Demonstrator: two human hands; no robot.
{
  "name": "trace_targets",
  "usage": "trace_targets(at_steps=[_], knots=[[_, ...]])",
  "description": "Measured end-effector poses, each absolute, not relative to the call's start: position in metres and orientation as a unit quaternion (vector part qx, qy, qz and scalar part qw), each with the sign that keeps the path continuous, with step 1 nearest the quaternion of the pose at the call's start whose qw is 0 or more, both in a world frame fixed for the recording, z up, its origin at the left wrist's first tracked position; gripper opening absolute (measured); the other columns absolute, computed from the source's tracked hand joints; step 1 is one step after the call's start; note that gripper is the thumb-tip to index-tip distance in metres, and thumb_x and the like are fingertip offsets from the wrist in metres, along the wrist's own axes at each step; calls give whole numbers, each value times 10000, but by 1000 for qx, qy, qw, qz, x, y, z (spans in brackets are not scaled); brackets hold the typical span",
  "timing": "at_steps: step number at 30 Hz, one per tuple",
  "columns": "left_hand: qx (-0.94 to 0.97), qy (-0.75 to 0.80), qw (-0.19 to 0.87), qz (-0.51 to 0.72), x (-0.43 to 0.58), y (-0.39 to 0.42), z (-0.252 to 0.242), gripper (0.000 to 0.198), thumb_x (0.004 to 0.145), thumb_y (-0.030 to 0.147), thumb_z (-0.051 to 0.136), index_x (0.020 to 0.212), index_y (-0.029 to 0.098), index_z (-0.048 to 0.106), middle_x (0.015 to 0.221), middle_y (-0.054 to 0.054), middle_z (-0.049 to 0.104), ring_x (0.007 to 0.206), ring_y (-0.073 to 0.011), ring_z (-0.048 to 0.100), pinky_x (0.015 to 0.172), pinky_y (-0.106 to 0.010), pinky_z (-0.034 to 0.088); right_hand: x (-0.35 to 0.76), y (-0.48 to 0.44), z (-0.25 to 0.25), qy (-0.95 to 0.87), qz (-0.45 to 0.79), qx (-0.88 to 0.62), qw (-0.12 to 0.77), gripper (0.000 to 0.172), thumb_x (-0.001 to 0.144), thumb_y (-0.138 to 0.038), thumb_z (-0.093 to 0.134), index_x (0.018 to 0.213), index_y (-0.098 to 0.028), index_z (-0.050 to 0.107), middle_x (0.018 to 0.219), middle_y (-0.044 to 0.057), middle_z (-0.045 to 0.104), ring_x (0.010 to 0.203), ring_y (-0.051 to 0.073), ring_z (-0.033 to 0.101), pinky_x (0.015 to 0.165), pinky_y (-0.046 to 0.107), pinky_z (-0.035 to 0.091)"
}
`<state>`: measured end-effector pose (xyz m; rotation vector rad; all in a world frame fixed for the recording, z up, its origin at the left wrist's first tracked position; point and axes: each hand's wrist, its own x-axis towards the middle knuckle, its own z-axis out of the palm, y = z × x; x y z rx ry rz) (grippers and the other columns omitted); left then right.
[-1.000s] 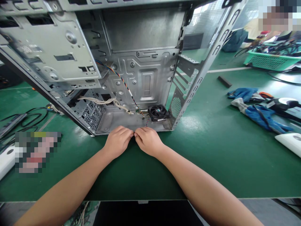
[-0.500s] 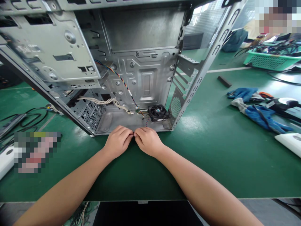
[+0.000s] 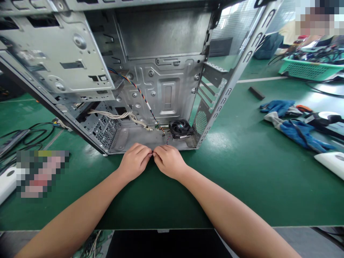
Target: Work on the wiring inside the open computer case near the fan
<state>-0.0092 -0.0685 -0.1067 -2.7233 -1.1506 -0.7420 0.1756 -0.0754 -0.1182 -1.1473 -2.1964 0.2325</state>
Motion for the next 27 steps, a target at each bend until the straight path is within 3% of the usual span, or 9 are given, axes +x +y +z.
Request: trace_targets(at_steps=[27], knots=[[-886, -365, 89, -274, -9, -68, -105, 195, 952, 195, 476, 812, 172, 610, 782, -31, 654, 782, -177, 551, 743, -306, 460, 175, -75, -118, -839, 77, -425, 331, 207, 938, -205, 389, 797, -192, 541, 703, 36, 593, 690, 169, 536, 706, 299, 373]])
